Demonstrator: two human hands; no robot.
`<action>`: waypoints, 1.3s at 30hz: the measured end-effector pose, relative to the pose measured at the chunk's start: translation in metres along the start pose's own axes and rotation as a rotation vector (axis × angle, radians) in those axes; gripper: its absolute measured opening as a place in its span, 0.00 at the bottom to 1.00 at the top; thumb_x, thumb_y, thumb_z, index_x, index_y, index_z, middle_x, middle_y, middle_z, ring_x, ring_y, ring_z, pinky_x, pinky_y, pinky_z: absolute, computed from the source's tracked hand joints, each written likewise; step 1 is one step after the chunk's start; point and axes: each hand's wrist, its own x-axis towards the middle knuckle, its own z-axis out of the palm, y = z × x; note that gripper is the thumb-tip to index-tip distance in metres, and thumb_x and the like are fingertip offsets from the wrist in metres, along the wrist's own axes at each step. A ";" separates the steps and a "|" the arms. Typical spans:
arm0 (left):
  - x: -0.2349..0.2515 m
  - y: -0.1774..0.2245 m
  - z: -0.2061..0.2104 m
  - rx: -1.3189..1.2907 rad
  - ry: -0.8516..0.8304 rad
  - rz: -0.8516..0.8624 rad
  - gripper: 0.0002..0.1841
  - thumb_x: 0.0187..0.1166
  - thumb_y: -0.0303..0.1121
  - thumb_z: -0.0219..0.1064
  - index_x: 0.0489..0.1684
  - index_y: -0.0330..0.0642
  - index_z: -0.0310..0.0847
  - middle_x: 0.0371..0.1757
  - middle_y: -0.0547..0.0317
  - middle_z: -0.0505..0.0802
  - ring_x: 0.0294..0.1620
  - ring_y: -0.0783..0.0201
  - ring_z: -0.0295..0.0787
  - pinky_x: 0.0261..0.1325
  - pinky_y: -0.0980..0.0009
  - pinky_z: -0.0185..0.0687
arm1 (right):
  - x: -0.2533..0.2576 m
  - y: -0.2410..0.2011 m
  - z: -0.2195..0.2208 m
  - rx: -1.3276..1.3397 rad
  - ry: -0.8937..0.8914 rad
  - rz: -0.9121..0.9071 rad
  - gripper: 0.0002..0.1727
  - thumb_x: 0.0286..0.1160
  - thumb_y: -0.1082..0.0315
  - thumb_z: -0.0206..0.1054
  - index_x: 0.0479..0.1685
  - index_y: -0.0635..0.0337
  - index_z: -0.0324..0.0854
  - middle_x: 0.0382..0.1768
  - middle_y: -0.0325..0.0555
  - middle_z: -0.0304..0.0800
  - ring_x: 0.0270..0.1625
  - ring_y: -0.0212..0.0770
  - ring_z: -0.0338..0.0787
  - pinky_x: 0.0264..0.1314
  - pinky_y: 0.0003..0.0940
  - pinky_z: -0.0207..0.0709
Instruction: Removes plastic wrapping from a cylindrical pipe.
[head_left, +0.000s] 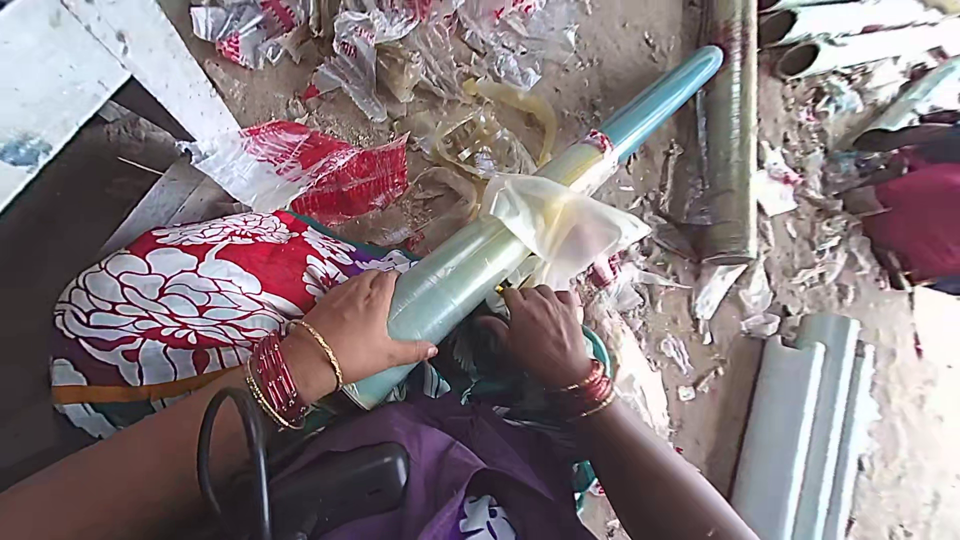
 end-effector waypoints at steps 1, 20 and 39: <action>-0.001 0.004 0.000 0.015 0.009 0.000 0.56 0.61 0.63 0.82 0.84 0.28 0.66 0.78 0.35 0.78 0.78 0.41 0.77 0.79 0.45 0.71 | 0.002 0.000 0.004 0.068 0.021 0.003 0.16 0.80 0.60 0.67 0.40 0.69 0.89 0.36 0.62 0.93 0.49 0.66 0.92 0.52 0.65 0.78; 0.053 0.068 -0.014 0.230 -0.140 -0.194 0.68 0.61 0.55 0.85 0.95 0.33 0.33 0.82 0.30 0.73 0.81 0.37 0.75 0.81 0.43 0.70 | -0.026 0.147 -0.223 0.433 0.436 0.291 0.15 0.86 0.57 0.64 0.40 0.60 0.87 0.30 0.38 0.85 0.28 0.27 0.80 0.38 0.33 0.77; 0.070 0.023 -0.038 -0.402 -0.258 -0.077 0.55 0.57 0.36 0.87 0.89 0.39 0.52 0.68 0.40 0.84 0.61 0.56 0.89 0.64 0.59 0.86 | 0.042 0.053 -0.014 1.012 0.287 0.287 0.56 0.77 0.41 0.68 0.97 0.62 0.40 0.97 0.64 0.26 0.97 0.67 0.30 0.91 0.73 0.34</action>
